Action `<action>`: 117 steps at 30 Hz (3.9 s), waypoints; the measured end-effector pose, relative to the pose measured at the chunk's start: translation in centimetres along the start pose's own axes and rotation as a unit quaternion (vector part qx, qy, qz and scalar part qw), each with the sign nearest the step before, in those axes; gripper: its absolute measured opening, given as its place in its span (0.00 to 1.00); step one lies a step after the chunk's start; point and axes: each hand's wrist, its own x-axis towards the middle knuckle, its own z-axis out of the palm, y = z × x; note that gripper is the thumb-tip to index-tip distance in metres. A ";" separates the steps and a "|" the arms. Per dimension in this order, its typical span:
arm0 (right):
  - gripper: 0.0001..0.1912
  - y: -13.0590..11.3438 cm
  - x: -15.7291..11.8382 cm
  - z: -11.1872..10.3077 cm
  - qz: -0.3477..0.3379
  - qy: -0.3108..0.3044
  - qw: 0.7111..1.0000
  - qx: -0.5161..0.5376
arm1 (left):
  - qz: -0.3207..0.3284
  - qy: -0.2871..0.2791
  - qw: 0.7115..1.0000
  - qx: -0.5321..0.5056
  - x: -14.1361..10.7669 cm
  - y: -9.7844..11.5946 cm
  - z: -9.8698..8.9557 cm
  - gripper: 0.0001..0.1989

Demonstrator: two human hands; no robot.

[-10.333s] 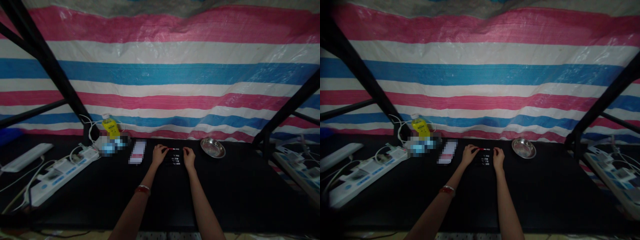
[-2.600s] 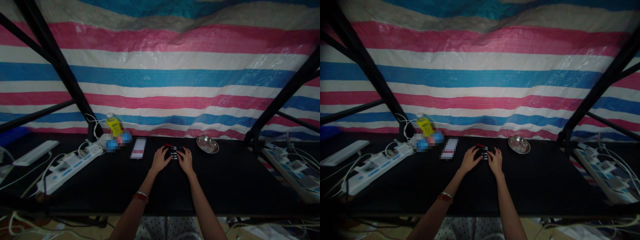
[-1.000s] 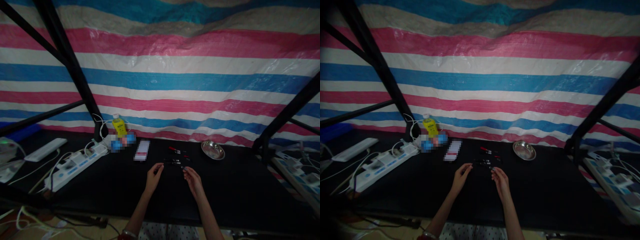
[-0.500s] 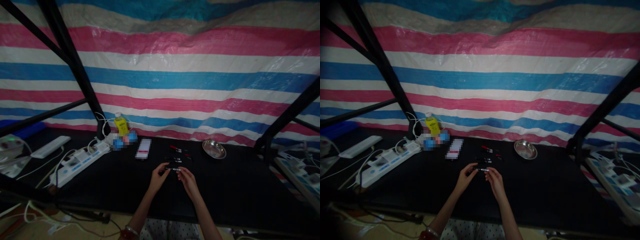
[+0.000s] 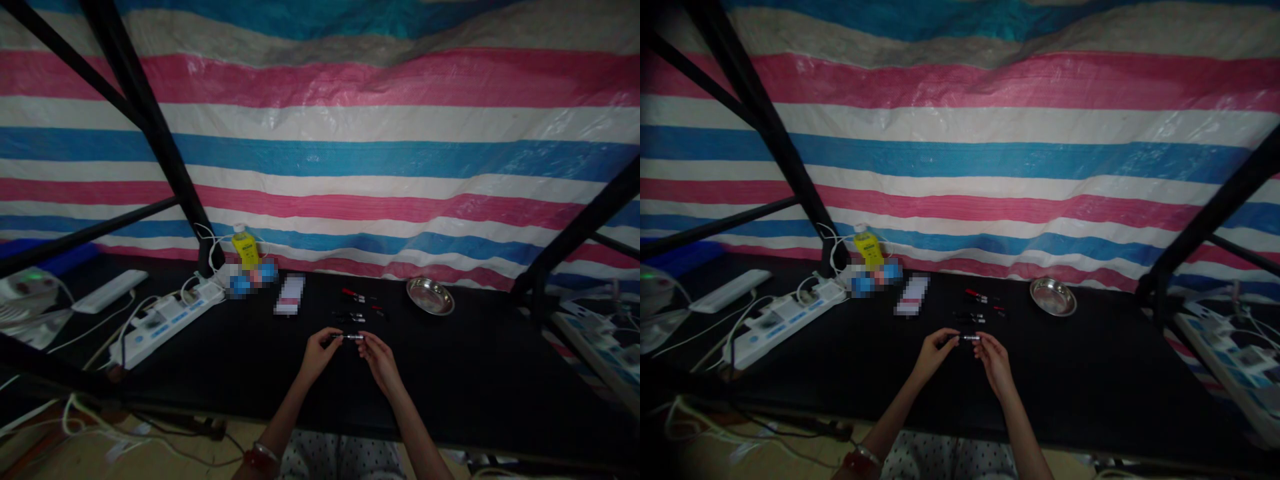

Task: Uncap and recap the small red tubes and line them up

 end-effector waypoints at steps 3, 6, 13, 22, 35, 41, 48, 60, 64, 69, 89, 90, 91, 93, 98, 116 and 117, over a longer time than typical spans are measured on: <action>0.17 -0.1 -0.2 -0.2 0.012 -0.003 1.000 0.006 | 0.000 -0.009 1.000 -0.011 0.0 0.1 0.0 0.12; 0.17 -0.2 -0.4 -0.3 0.020 0.004 1.000 0.015 | -0.007 -0.016 1.000 -0.026 -0.1 0.0 0.1 0.13; 0.16 -0.3 -0.4 -0.2 0.019 0.003 1.000 0.023 | -0.014 -0.009 0.999 -0.040 0.0 0.3 -0.1 0.15; 0.19 -0.1 1.5 -1.2 -0.037 0.025 0.999 0.009 | -0.025 0.057 0.993 -0.101 1.5 -1.1 0.3 0.17; 0.13 -1.2 5.9 -3.9 -0.269 0.179 0.901 -0.290 | 0.025 0.103 0.993 -0.043 6.0 -2.2 1.0 0.13; 0.12 -0.5 6.5 -3.9 -0.351 0.150 0.808 -0.450 | 0.019 0.109 0.991 -0.071 5.9 -2.1 1.0 0.13; 0.17 -1.0 5.7 -3.1 -0.397 0.110 0.748 -0.521 | 0.016 0.097 0.993 -0.060 6.3 -2.5 1.3 0.15; 0.21 -1.5 5.0 -1.3 -0.255 0.039 0.634 -0.729 | 0.017 0.097 0.987 0.131 7.8 -4.5 2.0 0.13; 0.21 -1.4 4.7 -1.1 -0.237 0.075 0.616 -0.748 | 0.049 0.105 0.980 0.160 7.6 -4.5 2.1 0.15; 0.21 -0.5 5.0 -1.8 -0.256 0.164 0.625 -0.719 | 0.076 0.126 0.978 0.145 7.5 -4.8 2.1 0.15; 0.10 -0.5 4.9 -2.6 -0.348 0.074 0.673 -0.649 | 0.149 0.090 0.976 0.132 6.4 -3.6 2.1 0.09; 0.09 -0.6 4.9 -2.6 -0.352 0.065 0.678 -0.642 | 0.151 0.098 0.974 0.140 6.3 -3.4 2.0 0.09; 0.08 -0.7 4.9 -2.6 -0.354 0.055 0.685 -0.634 | 0.151 0.107 0.972 0.146 6.2 -3.2 1.9 0.08; 0.08 -0.9 4.8 -2.5 -0.354 0.040 0.709 -0.609 | 0.146 0.127 0.969 0.150 6.0 -2.8 1.7 0.08; 0.12 -1.5 4.7 -2.2 -0.326 0.055 0.831 -0.447 | 0.112 0.182 0.970 0.117 5.7 -2.0 1.6 0.11; 0.05 -1.3 5.8 -3.8 0.028 0.010 0.988 0.151 | 0.242 0.033 0.934 0.262 3.4 -0.8 2.3 0.31; 0.05 -1.2 5.7 -3.7 0.027 0.007 0.989 0.145 | 0.246 0.029 0.932 0.266 3.4 -0.8 2.3 0.31</action>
